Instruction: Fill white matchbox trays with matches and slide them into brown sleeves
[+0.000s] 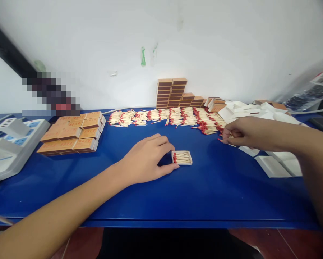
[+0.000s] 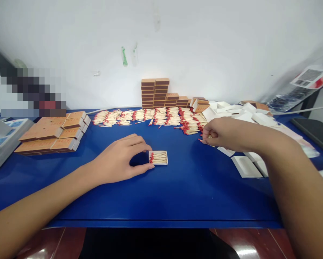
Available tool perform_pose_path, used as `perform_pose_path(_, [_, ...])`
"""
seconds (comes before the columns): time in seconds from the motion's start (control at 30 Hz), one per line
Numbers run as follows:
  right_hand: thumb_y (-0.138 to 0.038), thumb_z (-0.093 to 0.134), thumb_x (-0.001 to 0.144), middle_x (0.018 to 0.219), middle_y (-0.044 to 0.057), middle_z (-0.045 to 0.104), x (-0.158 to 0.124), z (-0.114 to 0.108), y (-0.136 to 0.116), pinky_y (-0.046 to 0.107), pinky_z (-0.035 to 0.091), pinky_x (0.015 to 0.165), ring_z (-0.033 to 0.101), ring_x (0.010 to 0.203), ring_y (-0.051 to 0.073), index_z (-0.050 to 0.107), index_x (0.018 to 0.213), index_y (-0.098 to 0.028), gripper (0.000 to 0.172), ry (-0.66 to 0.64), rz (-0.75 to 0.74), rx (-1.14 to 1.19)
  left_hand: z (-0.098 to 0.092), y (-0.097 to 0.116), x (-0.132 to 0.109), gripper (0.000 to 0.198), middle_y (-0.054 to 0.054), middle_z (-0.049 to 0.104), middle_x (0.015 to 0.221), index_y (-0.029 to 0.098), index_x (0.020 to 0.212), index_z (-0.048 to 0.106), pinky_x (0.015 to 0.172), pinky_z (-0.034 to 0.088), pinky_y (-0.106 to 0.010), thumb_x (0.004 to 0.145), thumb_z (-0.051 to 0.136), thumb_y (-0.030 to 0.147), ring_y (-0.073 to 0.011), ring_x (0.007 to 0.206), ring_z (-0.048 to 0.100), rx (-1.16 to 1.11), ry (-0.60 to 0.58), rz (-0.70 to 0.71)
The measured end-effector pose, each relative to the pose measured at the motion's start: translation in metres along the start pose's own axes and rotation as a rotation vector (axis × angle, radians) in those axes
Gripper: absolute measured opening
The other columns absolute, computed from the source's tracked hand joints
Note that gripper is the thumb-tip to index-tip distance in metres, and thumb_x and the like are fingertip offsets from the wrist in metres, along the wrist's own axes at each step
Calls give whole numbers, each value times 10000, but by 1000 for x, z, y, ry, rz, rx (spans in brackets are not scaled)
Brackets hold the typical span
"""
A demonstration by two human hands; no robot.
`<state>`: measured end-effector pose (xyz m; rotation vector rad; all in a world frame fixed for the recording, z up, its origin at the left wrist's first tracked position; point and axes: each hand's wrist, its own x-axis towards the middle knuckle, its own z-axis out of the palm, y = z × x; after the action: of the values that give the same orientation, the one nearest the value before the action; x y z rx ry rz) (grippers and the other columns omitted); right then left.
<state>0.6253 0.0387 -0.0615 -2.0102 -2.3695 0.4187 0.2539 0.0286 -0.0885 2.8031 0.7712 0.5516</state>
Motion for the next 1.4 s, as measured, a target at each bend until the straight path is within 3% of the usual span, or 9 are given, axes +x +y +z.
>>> perform_pose_path(0.1, [-321,598,972,812,88,764,2,1,-7,365,434,665,626,692,210,734,847,-221,210,-143,11,-29,0,0,0,280,-77,726,1058,182,1168,742,867,565,-385,1034,752,428,-252,1001,677,-2,-1,-4])
perform_pose_path(0.27, [-468,617,990,747,45,689,0,-1,-28,342,398,630,557,651,189,713,885,-230,277,-103,-29,-8,0,0,0,285,-79,729,1065,179,1162,744,872,566,-389,1029,759,431,-256,1003,679,4,3,-6])
perform_pose_path(0.43, [-677,593,1014,638,-27,496,-10,0,-61,302,325,555,405,584,152,704,899,-260,447,-2,-254,259,3,0,0,297,-73,725,1052,168,1165,749,886,564,-395,1027,763,431,-251,990,673,-9,19,5])
perform_pose_path(0.6, [-612,648,1021,625,-54,465,-14,18,-98,282,361,562,428,578,140,737,943,-268,364,24,-385,464,4,1,2,289,-75,734,1074,179,1152,743,896,569,-391,1023,766,436,-253,1016,679,-21,22,10])
perform_pose_path(0.77, [-538,632,1037,619,-65,494,-10,34,-111,274,324,559,434,554,127,748,962,-262,309,2,-411,377,4,1,2,293,-81,729,1067,164,1128,742,880,566,-392,1022,763,436,-259,1015,672,-12,21,3])
perform_pose_path(1.03, [-517,657,988,592,-53,503,-7,24,-89,305,299,568,450,523,136,743,924,-259,279,92,-401,258,4,-1,1,301,-71,719,1038,147,1158,754,853,553,-376,1020,774,414,-245,974,661,-8,39,20])
perform_pose_path(1.17, [-511,639,1000,604,-12,566,-1,3,-52,346,304,631,490,564,175,733,909,-239,302,219,-183,80,3,-1,1,294,-72,720,1042,144,1160,756,868,553,-379,1024,770,404,-242,973,662,-9,37,14])
perform_pose_path(1.27, [-446,651,996,663,39,654,4,-12,-18,372,311,666,549,634,205,749,876,-224,271,158,47,-151,2,-1,1,286,-70,720,1044,153,1149,755,857,555,-379,1024,768,410,-245,977,662,-11,27,1])
perform_pose_path(1.4, [-436,666,968,738,64,722,9,-13,13,373,331,663,577,676,207,768,819,-230,274,-20,123,-171,2,-1,0,307,-74,719,1045,144,1169,752,867,561,-386,1026,767,414,-245,980,660,-12,26,8])
